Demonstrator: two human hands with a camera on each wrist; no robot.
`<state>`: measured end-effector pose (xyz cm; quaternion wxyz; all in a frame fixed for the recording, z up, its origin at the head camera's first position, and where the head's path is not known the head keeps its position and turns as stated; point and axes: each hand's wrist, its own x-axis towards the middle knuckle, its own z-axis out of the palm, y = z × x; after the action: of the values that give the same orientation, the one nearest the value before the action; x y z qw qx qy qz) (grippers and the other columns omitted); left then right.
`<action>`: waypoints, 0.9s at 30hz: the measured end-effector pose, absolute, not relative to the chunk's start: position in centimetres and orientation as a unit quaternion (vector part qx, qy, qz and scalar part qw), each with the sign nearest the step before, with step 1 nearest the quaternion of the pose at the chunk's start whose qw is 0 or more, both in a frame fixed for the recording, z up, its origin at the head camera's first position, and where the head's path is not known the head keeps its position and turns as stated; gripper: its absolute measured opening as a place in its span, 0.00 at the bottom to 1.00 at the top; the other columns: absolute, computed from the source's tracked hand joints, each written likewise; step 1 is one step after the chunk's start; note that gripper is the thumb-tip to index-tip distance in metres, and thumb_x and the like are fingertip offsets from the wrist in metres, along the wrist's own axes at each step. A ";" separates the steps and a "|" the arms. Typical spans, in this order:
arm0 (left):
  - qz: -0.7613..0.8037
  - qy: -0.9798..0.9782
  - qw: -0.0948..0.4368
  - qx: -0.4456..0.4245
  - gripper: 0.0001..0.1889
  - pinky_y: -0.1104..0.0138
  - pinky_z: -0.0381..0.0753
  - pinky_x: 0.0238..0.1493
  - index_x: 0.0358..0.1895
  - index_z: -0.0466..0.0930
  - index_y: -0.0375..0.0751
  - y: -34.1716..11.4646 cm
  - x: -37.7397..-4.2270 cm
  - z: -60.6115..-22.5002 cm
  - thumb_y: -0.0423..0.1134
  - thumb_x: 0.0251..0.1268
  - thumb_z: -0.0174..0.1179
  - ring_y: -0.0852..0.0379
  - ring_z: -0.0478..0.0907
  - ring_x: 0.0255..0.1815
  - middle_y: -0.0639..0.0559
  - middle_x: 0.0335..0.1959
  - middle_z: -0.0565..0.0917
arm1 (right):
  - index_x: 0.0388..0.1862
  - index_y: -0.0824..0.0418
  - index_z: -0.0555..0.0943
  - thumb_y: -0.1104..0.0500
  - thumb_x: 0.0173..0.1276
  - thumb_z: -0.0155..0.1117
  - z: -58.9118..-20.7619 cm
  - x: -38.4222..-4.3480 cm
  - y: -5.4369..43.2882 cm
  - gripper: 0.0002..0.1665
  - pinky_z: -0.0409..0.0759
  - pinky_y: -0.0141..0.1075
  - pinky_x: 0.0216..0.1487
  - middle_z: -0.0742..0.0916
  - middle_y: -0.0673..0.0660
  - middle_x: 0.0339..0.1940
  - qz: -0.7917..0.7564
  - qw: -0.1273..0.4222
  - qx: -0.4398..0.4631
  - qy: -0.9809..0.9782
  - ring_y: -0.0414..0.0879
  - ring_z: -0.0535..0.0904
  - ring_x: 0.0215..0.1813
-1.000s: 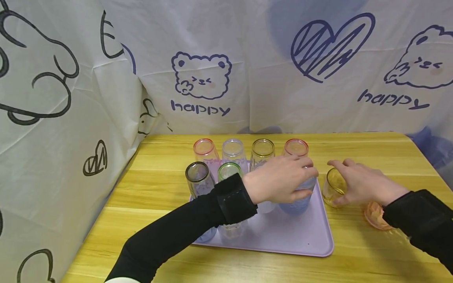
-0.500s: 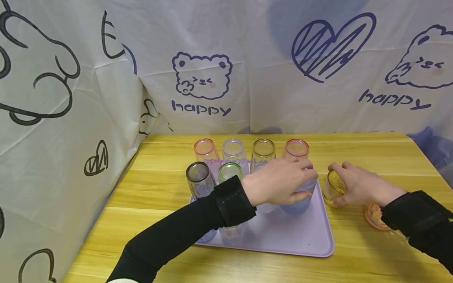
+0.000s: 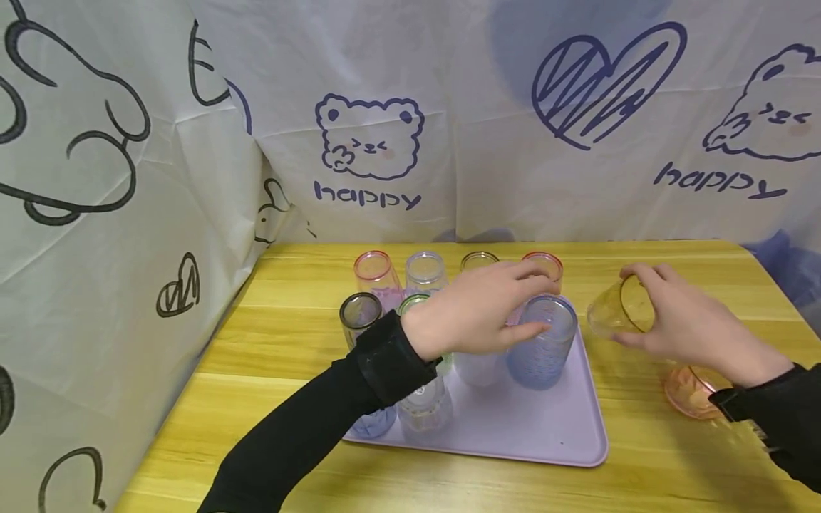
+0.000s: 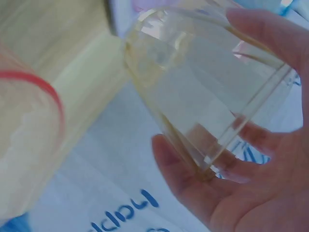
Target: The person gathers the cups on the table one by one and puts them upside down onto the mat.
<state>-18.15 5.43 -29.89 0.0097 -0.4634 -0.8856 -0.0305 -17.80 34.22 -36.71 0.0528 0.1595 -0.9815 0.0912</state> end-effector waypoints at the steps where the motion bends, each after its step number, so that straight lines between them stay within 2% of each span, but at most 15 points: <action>1: -0.048 -0.884 0.012 -0.464 0.26 0.72 0.72 0.69 0.71 0.71 0.53 5.1 -18.3 -29.8 0.56 0.75 0.54 0.62 0.69 0.72 0.58 0.73 0.71 | 0.62 0.73 0.68 0.50 0.41 0.87 -36.3 -17.7 34.2 0.56 0.83 0.58 0.33 0.76 0.79 0.54 0.097 0.071 0.157 -0.980 0.70 0.80 0.44; 6: -0.138 -0.880 0.029 -0.453 0.24 0.70 0.73 0.69 0.69 0.73 0.51 3.5 -19.0 -29.9 0.51 0.74 0.57 0.61 0.75 0.67 0.57 0.69 0.75 | 0.64 0.74 0.68 0.56 0.37 0.88 -34.5 -17.1 33.7 0.56 0.81 0.62 0.38 0.77 0.75 0.53 0.138 0.167 0.146 -0.965 0.68 0.78 0.44; 9: -0.189 -0.878 0.045 -0.437 0.24 0.71 0.73 0.68 0.68 0.73 0.48 2.7 -19.2 -29.9 0.49 0.74 0.58 0.60 0.76 0.65 0.55 0.66 0.77 | 0.67 0.74 0.66 0.61 0.38 0.87 -33.7 -16.6 32.9 0.58 0.78 0.64 0.43 0.75 0.76 0.57 0.183 0.195 0.126 -0.955 0.70 0.75 0.50; 11: -0.222 -0.877 0.052 -0.424 0.24 0.73 0.73 0.68 0.68 0.73 0.46 2.2 -19.4 -29.9 0.48 0.73 0.59 0.60 0.76 0.63 0.54 0.66 0.77 | 0.70 0.71 0.64 0.63 0.40 0.86 -33.3 -16.1 32.3 0.59 0.84 0.49 0.52 0.74 0.74 0.59 0.227 0.208 0.108 -0.945 0.69 0.72 0.54; 12: -0.239 -0.874 0.057 -0.419 0.24 0.74 0.72 0.68 0.68 0.73 0.46 2.0 -19.4 -29.9 0.47 0.74 0.59 0.60 0.76 0.65 0.53 0.66 0.77 | 0.72 0.69 0.63 0.63 0.41 0.86 -33.2 -15.9 31.9 0.60 0.84 0.38 0.56 0.73 0.73 0.61 0.254 0.210 0.097 -0.939 0.62 0.73 0.57; 14: -0.270 -0.869 0.065 -0.410 0.24 0.75 0.72 0.68 0.69 0.71 0.46 1.5 -19.4 -29.9 0.47 0.74 0.58 0.60 0.76 0.66 0.53 0.67 0.76 | 0.74 0.63 0.63 0.65 0.44 0.84 -33.1 -15.5 31.0 0.59 0.76 0.17 0.59 0.75 0.60 0.61 0.311 0.225 0.085 -0.919 0.48 0.72 0.60; 16: -0.301 -0.859 0.070 -0.408 0.25 0.75 0.72 0.68 0.70 0.70 0.45 1.1 -19.3 -29.9 0.46 0.74 0.58 0.60 0.75 0.67 0.52 0.68 0.75 | 0.74 0.57 0.65 0.69 0.46 0.82 -33.2 -15.2 30.2 0.56 0.63 0.04 0.51 0.76 0.46 0.59 0.368 0.241 0.093 -0.893 0.34 0.72 0.56; 18: -0.330 -0.847 0.076 -0.411 0.26 0.75 0.71 0.70 0.71 0.69 0.44 0.8 -19.3 -30.0 0.46 0.74 0.58 0.59 0.73 0.71 0.51 0.69 0.74 | 0.74 0.57 0.65 0.76 0.47 0.77 -33.2 -15.1 29.4 0.55 0.69 0.08 0.52 0.76 0.40 0.59 0.443 0.246 0.123 -0.853 0.26 0.71 0.55; 19: -0.343 -0.840 0.078 -0.413 0.26 0.75 0.70 0.70 0.71 0.69 0.43 0.6 -19.2 -30.1 0.45 0.74 0.59 0.59 0.72 0.71 0.51 0.70 0.74 | 0.74 0.58 0.65 0.80 0.47 0.74 -33.3 -15.0 28.9 0.54 0.73 0.11 0.51 0.76 0.39 0.59 0.483 0.245 0.145 -0.828 0.29 0.74 0.55; 23: -0.386 -0.810 0.092 -0.431 0.29 0.75 0.69 0.70 0.72 0.67 0.41 0.1 -18.9 -30.4 0.43 0.71 0.62 0.58 0.70 0.72 0.48 0.71 0.72 | 0.74 0.62 0.63 0.87 0.53 0.62 -33.7 -14.3 27.3 0.50 0.82 0.20 0.49 0.76 0.49 0.64 0.607 0.202 0.205 -0.741 0.37 0.78 0.59; 27: -0.419 -0.776 0.096 -0.462 0.34 0.76 0.70 0.67 0.73 0.64 0.41 -0.3 -18.6 -30.6 0.42 0.66 0.66 0.57 0.70 0.70 0.46 0.73 0.70 | 0.74 0.62 0.62 0.84 0.62 0.53 -34.5 -13.6 25.6 0.42 0.85 0.27 0.53 0.77 0.54 0.65 0.728 0.135 0.228 -0.633 0.41 0.80 0.60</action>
<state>-18.62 -0.27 -30.61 0.0960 -0.4618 -0.7758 -0.4191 -13.59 25.59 -34.46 0.1351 0.2278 -0.6328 0.7276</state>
